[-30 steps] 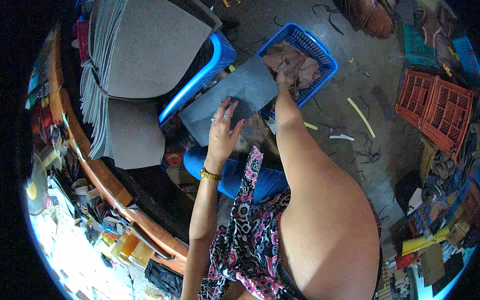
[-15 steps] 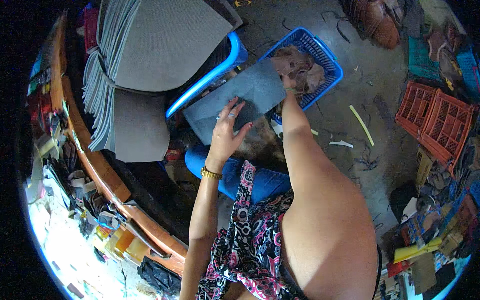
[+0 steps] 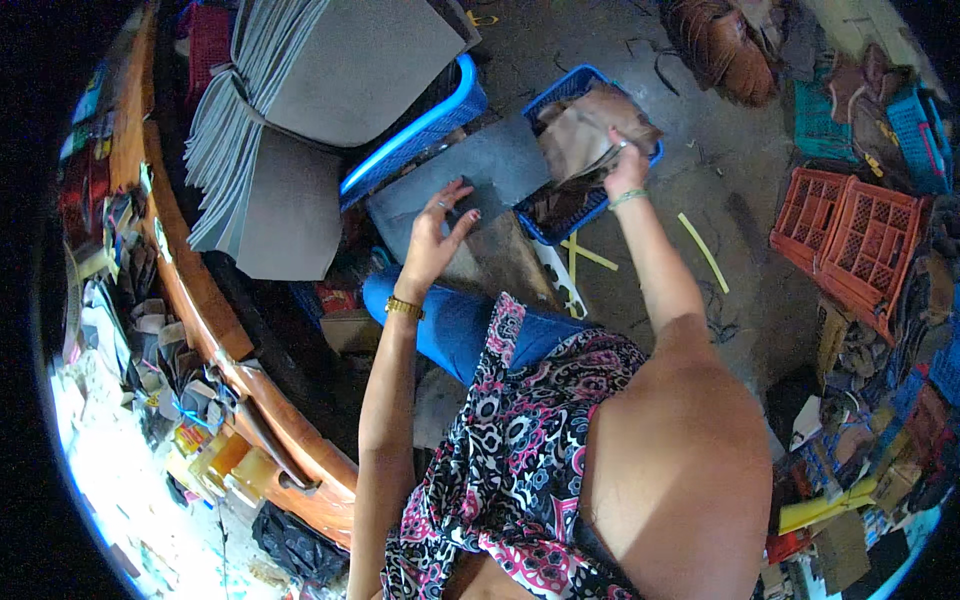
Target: The person is assembling leather shoe components by aligning them and hammering them together.
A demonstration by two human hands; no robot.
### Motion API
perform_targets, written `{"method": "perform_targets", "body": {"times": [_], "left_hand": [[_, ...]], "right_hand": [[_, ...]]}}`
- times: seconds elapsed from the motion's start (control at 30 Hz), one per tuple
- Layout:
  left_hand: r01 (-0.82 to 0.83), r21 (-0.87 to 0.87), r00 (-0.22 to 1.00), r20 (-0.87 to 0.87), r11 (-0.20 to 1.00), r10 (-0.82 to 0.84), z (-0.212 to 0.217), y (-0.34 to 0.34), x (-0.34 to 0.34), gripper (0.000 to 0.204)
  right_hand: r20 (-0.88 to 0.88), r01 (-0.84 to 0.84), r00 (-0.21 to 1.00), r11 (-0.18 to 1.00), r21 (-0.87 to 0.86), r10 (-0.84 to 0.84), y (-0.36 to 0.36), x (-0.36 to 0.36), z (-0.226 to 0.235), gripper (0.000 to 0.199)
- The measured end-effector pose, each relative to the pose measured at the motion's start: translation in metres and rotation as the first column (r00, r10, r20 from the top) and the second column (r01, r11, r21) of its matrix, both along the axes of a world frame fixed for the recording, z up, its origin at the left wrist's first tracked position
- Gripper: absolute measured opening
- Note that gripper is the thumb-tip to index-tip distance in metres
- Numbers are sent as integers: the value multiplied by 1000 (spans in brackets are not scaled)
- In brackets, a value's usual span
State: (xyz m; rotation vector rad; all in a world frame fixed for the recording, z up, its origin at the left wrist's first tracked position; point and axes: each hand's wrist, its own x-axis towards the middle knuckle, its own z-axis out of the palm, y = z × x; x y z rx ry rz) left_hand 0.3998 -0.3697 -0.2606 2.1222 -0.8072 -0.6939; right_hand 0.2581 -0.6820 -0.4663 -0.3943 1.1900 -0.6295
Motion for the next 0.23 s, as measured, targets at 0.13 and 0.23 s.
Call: {"method": "perform_targets", "body": {"times": [0.13,0.23], "left_hand": [[-88,-89,996,-8,992,88,20,-4,2,30],[-228,-138,953,-236,964,191,40,16,-1,24]], "right_hand": [[3,107,993,925,-365,-114,-74,-8,78,43],[-29,93,992,880,-466,-120,-77,-3,151,39]]}}
